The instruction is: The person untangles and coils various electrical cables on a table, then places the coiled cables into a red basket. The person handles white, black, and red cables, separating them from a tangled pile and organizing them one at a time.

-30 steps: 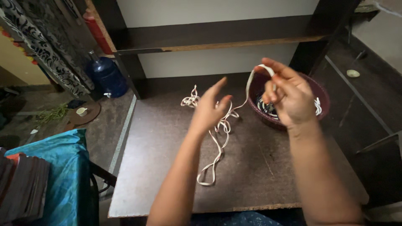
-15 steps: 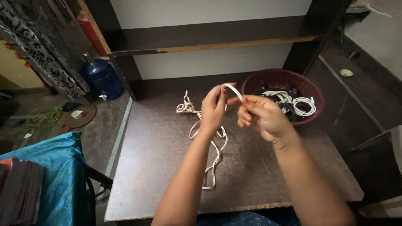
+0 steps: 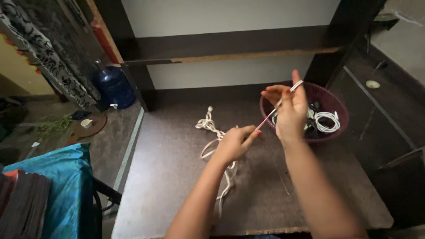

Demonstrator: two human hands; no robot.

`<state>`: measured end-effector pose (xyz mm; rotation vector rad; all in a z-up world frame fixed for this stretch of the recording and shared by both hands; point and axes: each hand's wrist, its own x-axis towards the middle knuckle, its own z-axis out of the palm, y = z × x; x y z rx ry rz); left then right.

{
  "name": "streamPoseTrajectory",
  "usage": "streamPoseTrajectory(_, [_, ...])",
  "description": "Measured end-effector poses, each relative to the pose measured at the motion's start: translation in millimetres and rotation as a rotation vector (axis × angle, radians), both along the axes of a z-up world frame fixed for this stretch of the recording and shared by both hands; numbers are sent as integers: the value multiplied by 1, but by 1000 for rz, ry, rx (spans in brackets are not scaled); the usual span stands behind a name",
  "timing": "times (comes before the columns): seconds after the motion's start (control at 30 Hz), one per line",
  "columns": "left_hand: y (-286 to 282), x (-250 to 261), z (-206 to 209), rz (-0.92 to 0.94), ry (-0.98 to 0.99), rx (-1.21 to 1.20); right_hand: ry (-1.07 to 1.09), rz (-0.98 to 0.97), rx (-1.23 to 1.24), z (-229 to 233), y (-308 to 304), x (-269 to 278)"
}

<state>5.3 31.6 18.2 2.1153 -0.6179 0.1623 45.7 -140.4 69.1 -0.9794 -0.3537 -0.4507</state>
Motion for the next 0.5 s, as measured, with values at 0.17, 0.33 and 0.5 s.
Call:
streamPoseTrajectory(0.17, [19,9,34,128,-271,-20,8,-106,-677,-48,3,42])
streamPoseTrajectory(0.33, [34,59,59,134,-293,-144,221,198,-728,-66,13,75])
streamPoseTrajectory(0.5, [36,95,58,140,-297,-127,406,505,-495,-58,12,76])
